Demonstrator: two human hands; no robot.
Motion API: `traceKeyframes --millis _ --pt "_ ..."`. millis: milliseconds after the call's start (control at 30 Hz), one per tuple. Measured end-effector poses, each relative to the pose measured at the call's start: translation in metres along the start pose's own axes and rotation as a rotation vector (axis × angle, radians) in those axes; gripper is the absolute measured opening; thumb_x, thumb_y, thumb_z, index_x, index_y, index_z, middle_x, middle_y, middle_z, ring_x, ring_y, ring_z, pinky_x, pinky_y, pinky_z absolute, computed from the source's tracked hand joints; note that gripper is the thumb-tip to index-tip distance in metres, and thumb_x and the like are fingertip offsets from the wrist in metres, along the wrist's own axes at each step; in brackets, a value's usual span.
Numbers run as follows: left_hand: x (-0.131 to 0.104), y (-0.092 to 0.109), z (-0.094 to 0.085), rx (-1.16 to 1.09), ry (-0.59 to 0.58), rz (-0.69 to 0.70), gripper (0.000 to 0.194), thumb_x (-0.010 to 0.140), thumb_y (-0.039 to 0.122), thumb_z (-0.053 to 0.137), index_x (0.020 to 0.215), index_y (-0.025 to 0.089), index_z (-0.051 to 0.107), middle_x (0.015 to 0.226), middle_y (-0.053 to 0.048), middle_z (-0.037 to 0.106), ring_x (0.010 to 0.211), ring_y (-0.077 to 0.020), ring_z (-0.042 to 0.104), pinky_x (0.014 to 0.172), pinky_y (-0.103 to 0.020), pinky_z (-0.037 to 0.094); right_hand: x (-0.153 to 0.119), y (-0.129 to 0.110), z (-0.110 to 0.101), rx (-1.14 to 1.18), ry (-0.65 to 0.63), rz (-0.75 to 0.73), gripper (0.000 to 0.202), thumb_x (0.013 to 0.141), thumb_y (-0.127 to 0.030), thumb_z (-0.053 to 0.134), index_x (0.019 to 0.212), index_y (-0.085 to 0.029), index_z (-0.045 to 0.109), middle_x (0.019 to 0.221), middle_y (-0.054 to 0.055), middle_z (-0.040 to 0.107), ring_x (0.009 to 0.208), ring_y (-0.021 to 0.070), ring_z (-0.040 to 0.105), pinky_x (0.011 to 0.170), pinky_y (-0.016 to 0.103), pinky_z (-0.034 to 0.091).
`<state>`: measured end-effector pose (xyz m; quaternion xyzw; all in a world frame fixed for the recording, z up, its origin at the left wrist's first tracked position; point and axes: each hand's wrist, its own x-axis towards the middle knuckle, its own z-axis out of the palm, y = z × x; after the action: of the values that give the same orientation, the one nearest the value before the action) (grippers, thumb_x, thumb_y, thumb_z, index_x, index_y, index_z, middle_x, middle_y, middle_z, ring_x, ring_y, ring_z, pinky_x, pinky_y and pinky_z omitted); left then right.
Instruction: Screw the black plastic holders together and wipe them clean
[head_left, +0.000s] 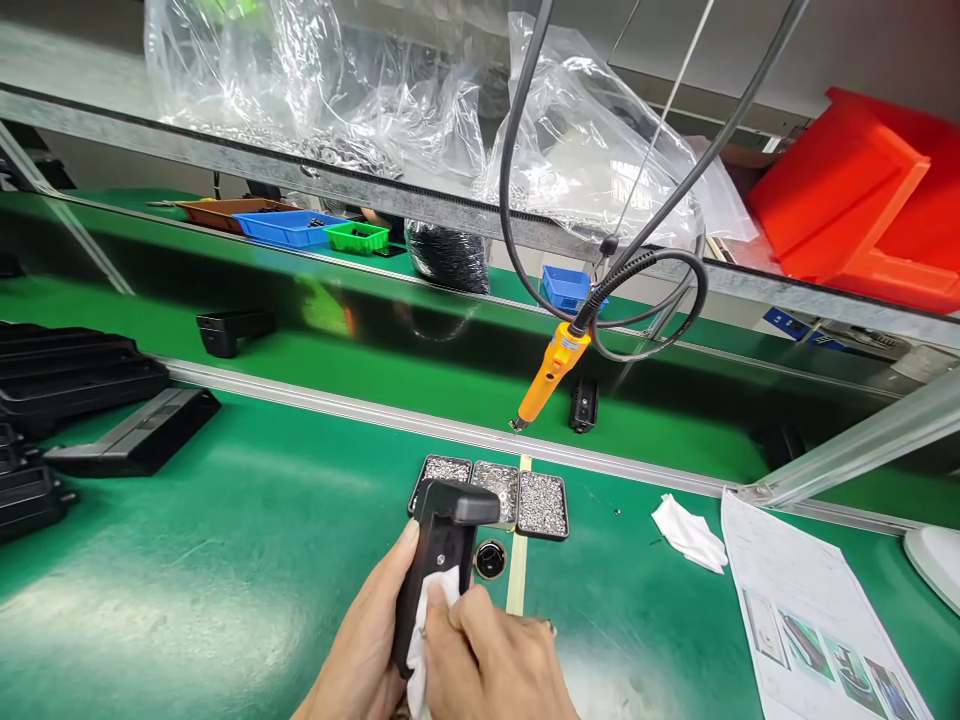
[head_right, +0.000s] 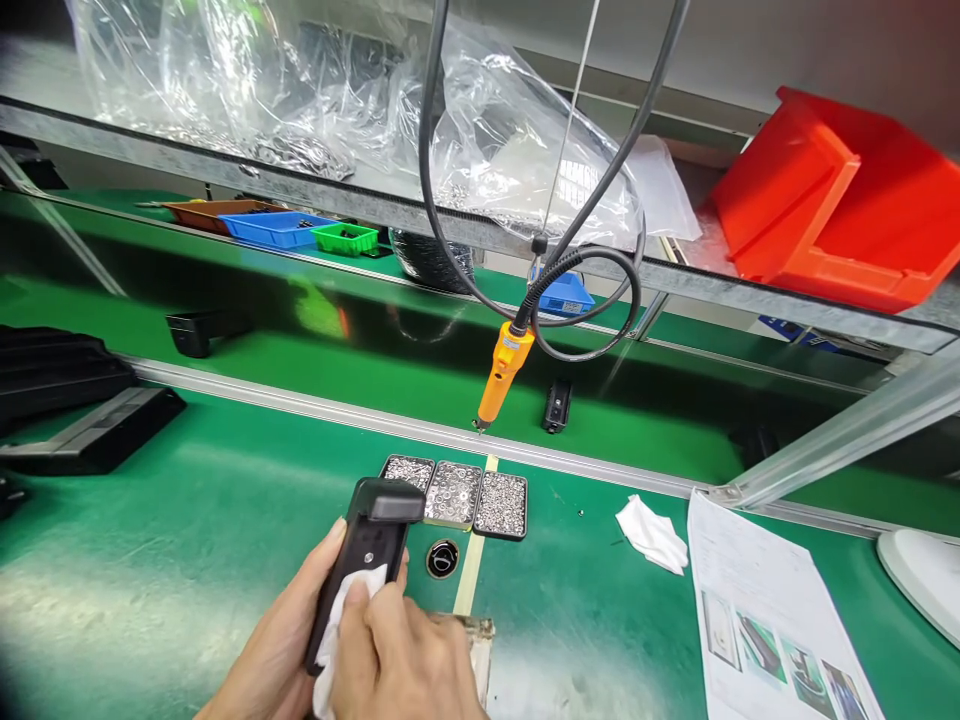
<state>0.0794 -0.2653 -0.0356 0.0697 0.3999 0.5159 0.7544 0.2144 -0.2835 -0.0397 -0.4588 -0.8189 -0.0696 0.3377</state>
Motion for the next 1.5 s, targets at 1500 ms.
traceKeyframes --millis 1500 --pt "0.003 0.002 0.009 -0.051 -0.144 -0.062 0.04 0.096 0.043 0.065 0.107 0.005 0.072 0.09 -0.015 0.072 0.071 -0.0216 0.066 0.071 -0.032 0.057 0.051 0.039 -0.089 0.908 -0.058 0.486 0.035 0.105 -0.043 0.042 0.084 -0.02 0.058 0.088 0.004 0.062 0.079 0.0154 0.059 0.07 0.024 0.049"
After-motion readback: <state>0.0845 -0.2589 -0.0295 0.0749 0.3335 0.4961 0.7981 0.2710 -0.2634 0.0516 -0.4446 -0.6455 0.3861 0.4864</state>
